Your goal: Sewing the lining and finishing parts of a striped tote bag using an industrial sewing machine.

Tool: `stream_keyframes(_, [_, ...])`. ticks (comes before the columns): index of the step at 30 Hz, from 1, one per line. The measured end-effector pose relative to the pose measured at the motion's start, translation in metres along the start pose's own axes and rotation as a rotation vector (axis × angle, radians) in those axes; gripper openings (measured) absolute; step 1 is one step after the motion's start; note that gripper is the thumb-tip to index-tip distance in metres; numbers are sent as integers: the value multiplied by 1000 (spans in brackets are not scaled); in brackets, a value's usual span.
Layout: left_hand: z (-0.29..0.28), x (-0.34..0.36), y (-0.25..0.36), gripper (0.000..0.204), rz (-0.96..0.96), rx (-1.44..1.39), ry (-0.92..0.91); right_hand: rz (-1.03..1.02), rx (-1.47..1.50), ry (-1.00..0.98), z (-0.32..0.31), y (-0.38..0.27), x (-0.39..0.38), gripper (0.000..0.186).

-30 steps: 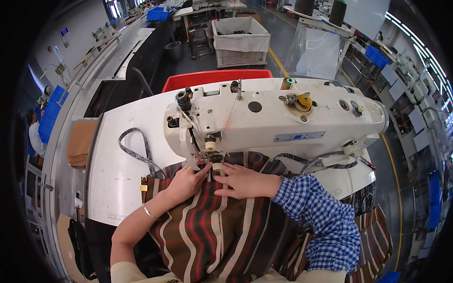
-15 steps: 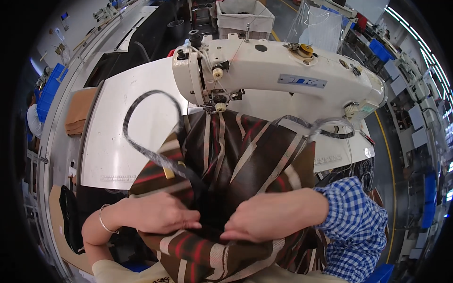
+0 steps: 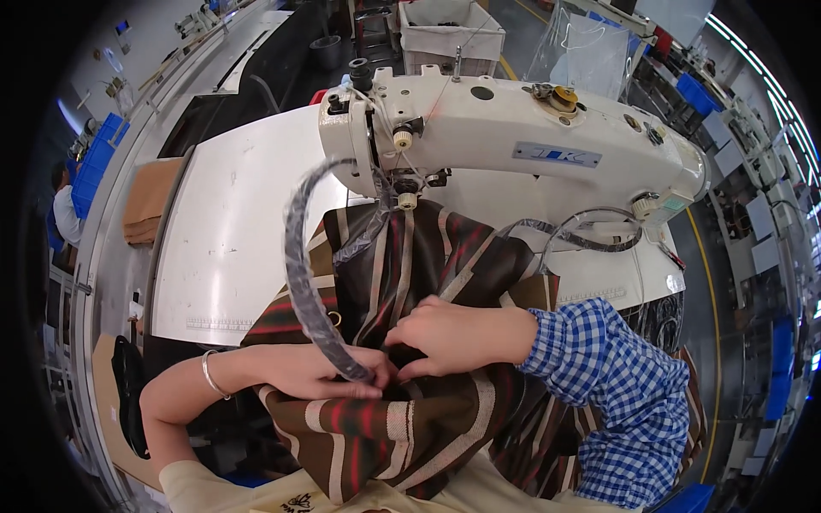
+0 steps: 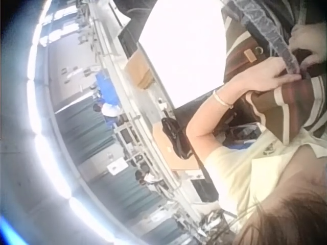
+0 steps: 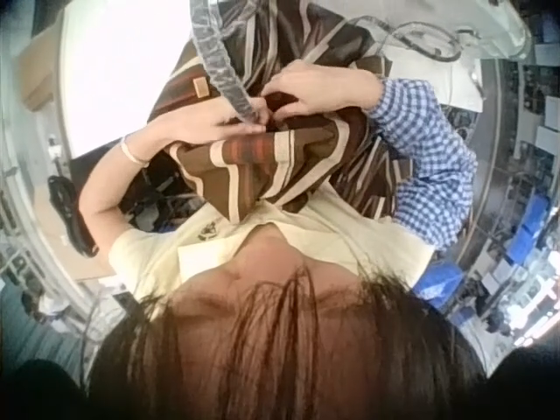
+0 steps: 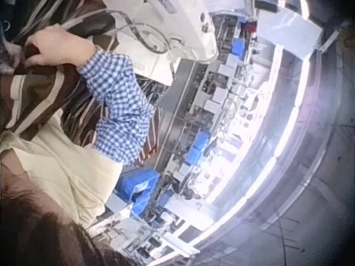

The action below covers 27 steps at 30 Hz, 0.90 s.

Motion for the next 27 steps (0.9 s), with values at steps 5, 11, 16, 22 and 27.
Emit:
stream_keyframes(5, [-74,-89,14,27,210,-494,1166,338,67,-269,15,17,17,35])
stream_keyframes(11, [-59,-194,-138,42,-541,-525,1439,68,-131,-60,36,7,16,39])
stream_keyframes(16, [-79,-187,-31,34,-1215,1426,1110,152,-266,276,27,22,23,17])
stream_keyframes(22, [-53,-9,20,24,85,1125,585,261,-853,361,53,0,21,43])
stream_keyframes(27, [-16,4,-36,41,-364,1161,359,274,-935,348,51,11,18,43])
Point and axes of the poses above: each hand's wrist, its own x-axis towards the middle knuckle, its own z-axis out of the palm, y = z × x, the point moved 6 cm from there along x, towards the middle knuckle, and after that the axes turned 1 degree about x, right-handed, at the moved point
